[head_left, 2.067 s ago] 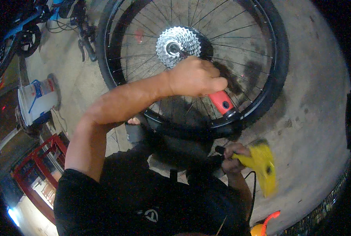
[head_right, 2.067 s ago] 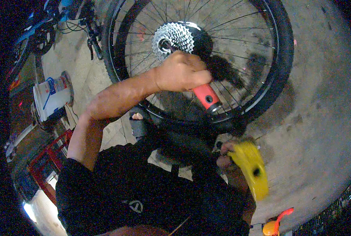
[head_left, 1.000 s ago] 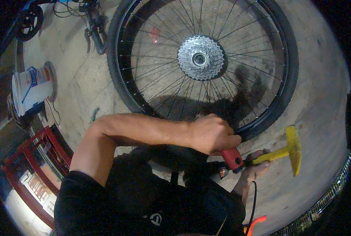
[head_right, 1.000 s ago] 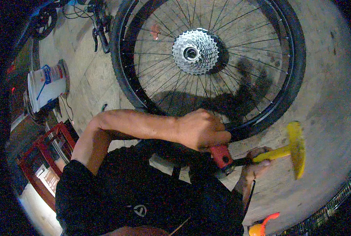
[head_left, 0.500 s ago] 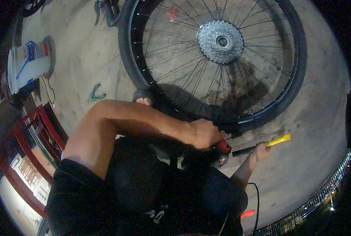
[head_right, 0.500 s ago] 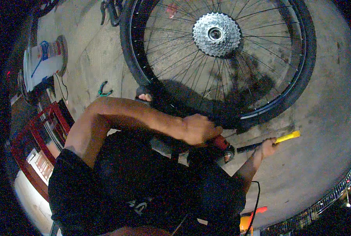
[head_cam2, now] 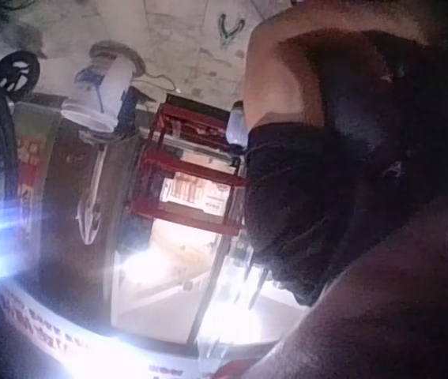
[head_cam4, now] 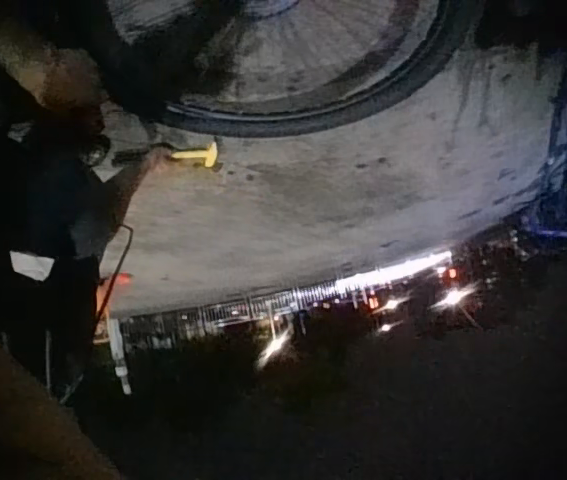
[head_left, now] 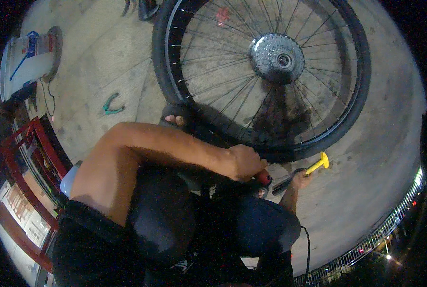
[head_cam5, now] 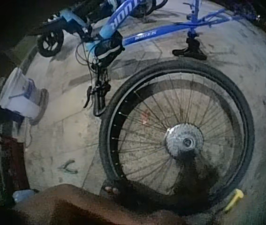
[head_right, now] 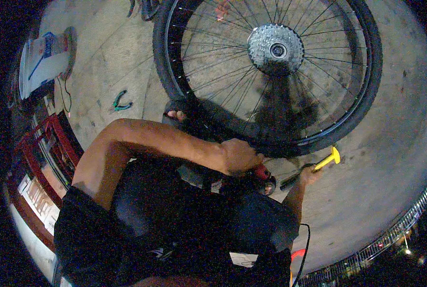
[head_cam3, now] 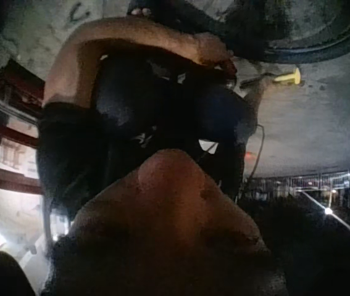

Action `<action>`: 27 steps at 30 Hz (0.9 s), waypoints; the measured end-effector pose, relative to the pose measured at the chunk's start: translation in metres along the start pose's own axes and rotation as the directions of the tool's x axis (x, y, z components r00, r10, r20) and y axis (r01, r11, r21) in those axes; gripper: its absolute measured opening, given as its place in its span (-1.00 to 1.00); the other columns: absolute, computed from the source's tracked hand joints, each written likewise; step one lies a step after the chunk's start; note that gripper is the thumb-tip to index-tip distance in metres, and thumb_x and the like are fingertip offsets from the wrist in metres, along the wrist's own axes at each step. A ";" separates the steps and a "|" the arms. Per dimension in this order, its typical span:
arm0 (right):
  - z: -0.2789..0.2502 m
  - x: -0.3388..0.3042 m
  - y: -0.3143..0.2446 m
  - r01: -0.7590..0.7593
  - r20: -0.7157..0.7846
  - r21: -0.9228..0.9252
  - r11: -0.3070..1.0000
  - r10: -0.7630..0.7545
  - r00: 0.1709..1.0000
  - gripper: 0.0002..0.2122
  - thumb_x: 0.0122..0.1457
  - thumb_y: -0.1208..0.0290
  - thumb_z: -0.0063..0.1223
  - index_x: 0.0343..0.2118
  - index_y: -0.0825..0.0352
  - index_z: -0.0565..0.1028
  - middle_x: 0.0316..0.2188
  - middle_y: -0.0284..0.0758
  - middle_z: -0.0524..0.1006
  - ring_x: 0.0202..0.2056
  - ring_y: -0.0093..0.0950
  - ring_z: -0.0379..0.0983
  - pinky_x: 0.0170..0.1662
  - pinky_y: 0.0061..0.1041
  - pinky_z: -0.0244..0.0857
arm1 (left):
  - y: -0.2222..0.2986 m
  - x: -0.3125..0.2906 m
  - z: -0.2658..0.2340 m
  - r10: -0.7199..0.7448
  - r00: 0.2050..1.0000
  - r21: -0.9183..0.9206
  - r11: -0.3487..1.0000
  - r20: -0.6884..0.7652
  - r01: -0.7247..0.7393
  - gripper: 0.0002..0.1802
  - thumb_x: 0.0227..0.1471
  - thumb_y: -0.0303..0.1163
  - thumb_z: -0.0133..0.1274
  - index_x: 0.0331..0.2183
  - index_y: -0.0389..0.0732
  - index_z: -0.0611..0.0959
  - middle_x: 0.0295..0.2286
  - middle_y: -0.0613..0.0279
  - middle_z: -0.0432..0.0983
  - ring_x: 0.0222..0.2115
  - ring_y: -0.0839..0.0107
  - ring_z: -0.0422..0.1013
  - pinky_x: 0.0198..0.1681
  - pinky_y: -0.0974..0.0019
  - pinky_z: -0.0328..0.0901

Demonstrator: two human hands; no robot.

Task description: The person uses pliers to adjust the hub of a bicycle wheel, then uses a hammer and punch to tap the hub area repeatedly. The wheel remains on the floor throughout the task.

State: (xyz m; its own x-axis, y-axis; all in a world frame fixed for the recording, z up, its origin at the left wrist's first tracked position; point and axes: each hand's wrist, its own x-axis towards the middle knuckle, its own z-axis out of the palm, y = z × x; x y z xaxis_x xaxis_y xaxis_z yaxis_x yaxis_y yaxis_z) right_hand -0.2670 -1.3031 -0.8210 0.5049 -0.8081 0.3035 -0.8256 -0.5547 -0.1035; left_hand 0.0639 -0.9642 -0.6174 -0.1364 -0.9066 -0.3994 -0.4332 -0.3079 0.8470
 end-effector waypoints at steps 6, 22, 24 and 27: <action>-0.043 0.054 -0.027 -0.203 -0.054 -0.071 0.977 0.200 0.978 -0.52 0.09 0.18 0.11 -0.02 0.42 0.37 -0.09 0.01 0.43 -0.06 -0.08 0.37 -0.02 -0.24 0.28 | -0.006 -0.005 -0.010 0.067 0.998 -0.033 0.997 -0.014 -0.067 -0.61 -0.04 -0.34 0.01 -0.13 -0.29 0.48 -0.41 -0.08 0.56 -0.36 -0.03 0.52 -0.35 0.00 0.42; -0.146 0.194 -0.435 0.243 0.530 0.645 0.725 -0.653 0.541 -0.83 0.13 0.48 0.07 -0.21 0.34 0.51 -0.34 -0.39 0.53 -0.32 -0.59 0.41 -0.19 -0.58 0.30 | -0.021 -0.019 -0.020 0.010 0.997 0.030 1.000 -0.071 -0.008 -0.74 -0.04 -0.29 0.01 -0.27 -0.11 0.63 -0.36 0.13 0.58 -0.26 0.08 0.48 -0.25 0.04 0.34; -0.149 0.175 -0.432 0.173 0.677 0.619 0.766 -0.632 0.379 -0.85 0.12 0.46 0.07 -0.25 0.34 0.50 -0.38 -0.37 0.53 -0.34 -0.60 0.40 -0.23 -0.57 0.30 | -0.022 -0.023 -0.027 0.019 0.985 0.041 0.999 -0.172 -0.012 -0.69 -0.07 -0.27 0.04 -0.22 -0.09 0.61 -0.31 0.14 0.55 -0.20 0.09 0.44 -0.18 0.06 0.30; -0.158 0.160 -0.417 0.217 0.803 0.546 0.809 -0.580 0.139 -0.82 0.07 0.47 0.07 -0.24 0.36 0.47 -0.42 -0.31 0.50 -0.34 -0.54 0.41 -0.26 -0.53 0.31 | -0.028 -0.027 -0.041 0.056 0.972 0.077 0.996 -0.230 -0.039 -0.61 -0.12 -0.26 0.09 -0.16 -0.11 0.55 -0.26 0.12 0.51 -0.15 0.13 0.39 -0.14 0.08 0.26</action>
State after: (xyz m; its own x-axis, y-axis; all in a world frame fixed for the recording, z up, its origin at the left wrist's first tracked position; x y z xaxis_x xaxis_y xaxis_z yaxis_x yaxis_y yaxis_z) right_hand 0.1182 -1.1693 -0.5799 0.7512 0.0499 -0.6582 -0.4207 -0.7322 -0.5356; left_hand 0.1162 -0.9433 -0.6162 0.0477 -0.9644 -0.2601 -0.4948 -0.2490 0.8326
